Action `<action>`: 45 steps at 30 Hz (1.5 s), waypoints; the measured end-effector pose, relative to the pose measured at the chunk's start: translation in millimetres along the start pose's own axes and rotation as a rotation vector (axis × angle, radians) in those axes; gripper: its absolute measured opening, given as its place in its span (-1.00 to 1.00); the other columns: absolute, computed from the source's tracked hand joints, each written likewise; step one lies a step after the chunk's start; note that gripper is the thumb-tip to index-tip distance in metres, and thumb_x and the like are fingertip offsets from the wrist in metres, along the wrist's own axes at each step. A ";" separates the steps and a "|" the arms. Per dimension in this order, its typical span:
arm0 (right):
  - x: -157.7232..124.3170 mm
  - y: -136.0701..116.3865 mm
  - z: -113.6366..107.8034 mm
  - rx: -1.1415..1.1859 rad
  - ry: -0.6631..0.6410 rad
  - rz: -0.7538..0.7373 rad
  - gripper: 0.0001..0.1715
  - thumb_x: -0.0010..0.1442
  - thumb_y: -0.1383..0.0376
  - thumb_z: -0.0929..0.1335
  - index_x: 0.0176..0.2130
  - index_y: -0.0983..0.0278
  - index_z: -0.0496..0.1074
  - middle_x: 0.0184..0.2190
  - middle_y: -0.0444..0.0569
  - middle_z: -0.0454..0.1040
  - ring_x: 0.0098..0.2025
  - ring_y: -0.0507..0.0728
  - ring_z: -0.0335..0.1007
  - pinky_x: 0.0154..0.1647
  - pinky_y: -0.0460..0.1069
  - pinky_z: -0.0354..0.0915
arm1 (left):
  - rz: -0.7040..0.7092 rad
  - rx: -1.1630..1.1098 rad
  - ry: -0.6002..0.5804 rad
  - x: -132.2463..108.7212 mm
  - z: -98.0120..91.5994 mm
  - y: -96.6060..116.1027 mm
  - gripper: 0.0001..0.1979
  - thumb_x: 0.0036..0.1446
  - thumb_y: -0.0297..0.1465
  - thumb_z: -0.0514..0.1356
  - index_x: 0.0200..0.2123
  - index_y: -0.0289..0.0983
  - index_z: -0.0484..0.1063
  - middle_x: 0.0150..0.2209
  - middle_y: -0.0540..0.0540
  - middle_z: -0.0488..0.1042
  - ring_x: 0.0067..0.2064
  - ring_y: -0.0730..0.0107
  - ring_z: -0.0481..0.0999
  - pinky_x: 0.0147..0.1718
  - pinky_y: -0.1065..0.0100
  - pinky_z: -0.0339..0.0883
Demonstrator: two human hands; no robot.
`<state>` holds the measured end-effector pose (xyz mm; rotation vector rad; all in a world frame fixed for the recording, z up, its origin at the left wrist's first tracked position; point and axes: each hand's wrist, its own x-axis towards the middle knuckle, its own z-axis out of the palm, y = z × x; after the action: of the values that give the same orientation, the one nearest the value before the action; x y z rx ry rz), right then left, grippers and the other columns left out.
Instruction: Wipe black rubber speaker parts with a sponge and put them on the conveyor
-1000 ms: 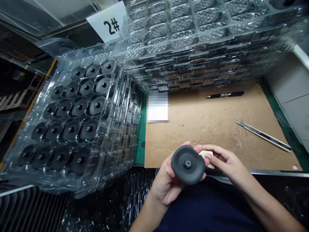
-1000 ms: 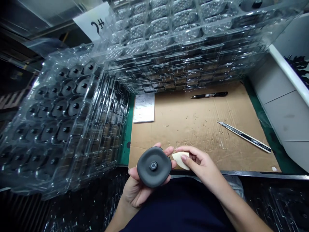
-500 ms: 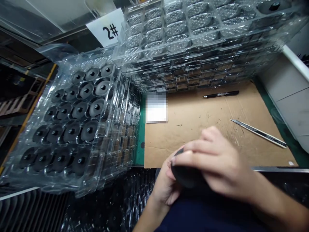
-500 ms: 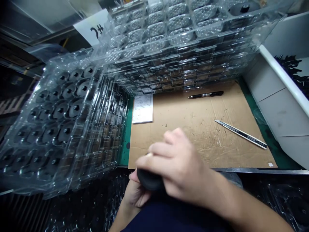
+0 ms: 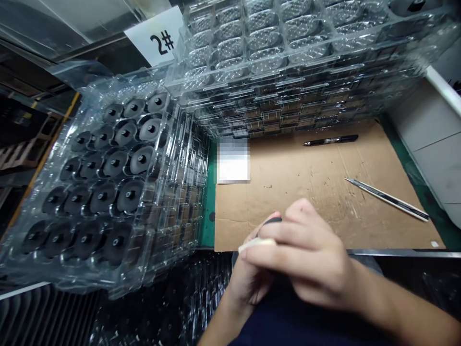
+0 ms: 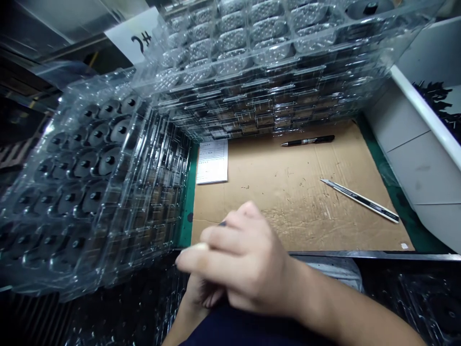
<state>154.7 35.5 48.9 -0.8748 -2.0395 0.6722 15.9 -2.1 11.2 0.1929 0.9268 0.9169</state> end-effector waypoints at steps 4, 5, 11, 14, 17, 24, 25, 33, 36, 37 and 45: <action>-10.7 32.3 -0.5 0.106 0.082 0.424 -0.74 0.21 0.37 0.25 -0.20 0.15 0.49 -0.27 -0.12 0.52 -0.25 0.05 0.37 -0.25 -0.01 0.21 | 0.048 -0.067 -0.120 -1.3 -7.2 -1.2 -0.36 -0.23 -0.09 0.36 -0.01 -0.15 0.41 0.01 -0.11 0.45 0.00 0.03 0.45 0.09 0.14 0.21; -18.1 41.1 1.3 0.132 0.088 0.539 -0.77 0.21 0.32 0.27 -0.19 0.15 0.49 -0.27 -0.10 0.51 -0.24 0.06 0.37 -0.27 -0.02 0.23 | 0.046 -0.092 -0.139 -1.9 -8.3 -0.7 -0.33 -0.25 -0.09 0.36 0.01 -0.12 0.39 0.05 -0.12 0.42 0.01 0.02 0.45 0.10 0.11 0.19; -78.2 74.5 34.2 0.219 -0.044 0.841 -0.69 0.19 0.14 0.27 -0.17 0.19 0.50 -0.32 -0.04 0.50 -0.30 0.11 0.39 -0.31 0.02 0.31 | 0.060 -0.159 -0.124 -2.1 -12.5 2.2 -0.41 -0.17 -0.12 0.33 0.00 -0.09 0.39 0.06 -0.13 0.41 0.02 0.06 0.44 0.13 0.09 0.12; -81.1 71.9 34.0 0.214 -0.020 0.870 -0.68 0.20 0.14 0.27 -0.15 0.22 0.48 -0.31 -0.02 0.49 -0.31 0.11 0.39 -0.35 0.01 0.31 | 0.063 -0.136 -0.130 1.0 -14.0 1.4 -0.42 -0.17 -0.12 0.33 -0.02 -0.09 0.39 0.07 -0.12 0.40 0.03 0.06 0.43 0.12 0.09 0.13; -56.2 47.2 17.5 0.161 0.118 0.804 -0.70 0.21 0.20 0.28 -0.08 0.19 0.45 -0.24 -0.03 0.46 -0.28 0.08 0.37 -0.38 -0.05 0.29 | 0.072 -0.100 -0.123 3.2 -10.9 -0.6 -0.41 -0.14 -0.15 0.33 0.01 -0.08 0.36 0.11 -0.11 0.36 0.07 0.02 0.39 0.10 0.07 0.17; -9.9 -15.1 8.1 0.182 -0.019 0.254 -0.69 0.20 0.46 0.25 -0.06 0.28 0.40 -0.24 -0.03 0.45 -0.21 0.03 0.35 -0.13 -0.05 0.32 | 0.148 -0.027 -0.029 1.9 -5.3 0.7 -0.56 0.03 -0.31 0.26 0.03 -0.10 0.36 0.04 -0.06 0.42 0.10 0.17 0.37 0.12 0.24 0.19; -8.0 -15.3 9.2 0.198 -0.092 0.272 -0.71 0.20 0.46 0.25 -0.09 0.28 0.41 -0.27 -0.05 0.45 -0.24 0.02 0.35 -0.18 -0.06 0.33 | 0.167 -0.023 -0.023 2.6 -6.3 1.1 -0.55 0.00 -0.35 0.30 0.01 -0.09 0.37 0.02 -0.05 0.44 0.06 0.19 0.40 0.09 0.25 0.24; -13.1 -2.7 5.9 0.156 -0.006 0.118 -0.68 0.20 0.48 0.26 -0.05 0.33 0.39 -0.24 -0.04 0.46 -0.22 0.01 0.34 -0.13 -0.05 0.29 | 0.166 0.015 -0.061 3.4 -2.1 5.6 -0.45 -0.14 -0.33 0.38 -0.02 -0.16 0.39 -0.03 -0.09 0.47 0.00 0.18 0.45 0.08 0.20 0.25; -28.2 -2.1 -7.1 0.165 -0.143 0.255 -0.71 0.20 0.48 0.27 -0.10 0.27 0.42 -0.32 -0.11 0.43 -0.31 -0.07 0.32 -0.27 -0.15 0.28 | 0.189 0.015 -0.083 2.2 -2.5 7.6 -0.39 -0.25 -0.31 0.43 -0.04 -0.15 0.41 -0.05 -0.06 0.48 -0.05 0.17 0.49 -0.03 0.26 0.36; -31.2 -1.4 -10.1 0.105 -0.129 0.314 -0.72 0.19 0.47 0.27 -0.11 0.26 0.43 -0.35 -0.12 0.42 -0.34 -0.07 0.31 -0.31 -0.15 0.26 | 0.186 0.011 -0.083 2.6 -2.9 7.1 -0.38 -0.26 -0.29 0.43 -0.04 -0.15 0.41 -0.05 -0.06 0.49 -0.06 0.20 0.49 -0.05 0.30 0.36; -11.3 12.6 -1.9 -0.006 0.013 -0.018 -0.71 0.22 0.44 0.23 -0.11 0.25 0.44 -0.28 -0.05 0.49 -0.35 0.02 0.26 -0.29 -0.02 0.19 | 0.086 0.074 -0.072 2.4 -7.6 0.0 -0.37 -0.21 -0.13 0.38 -0.03 -0.21 0.41 -0.13 -0.11 0.49 -0.05 0.17 0.45 0.04 0.21 0.27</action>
<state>165.6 34.9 35.8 -0.8613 -2.0368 0.6489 10.8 -2.0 5.0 0.3291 0.8917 0.9496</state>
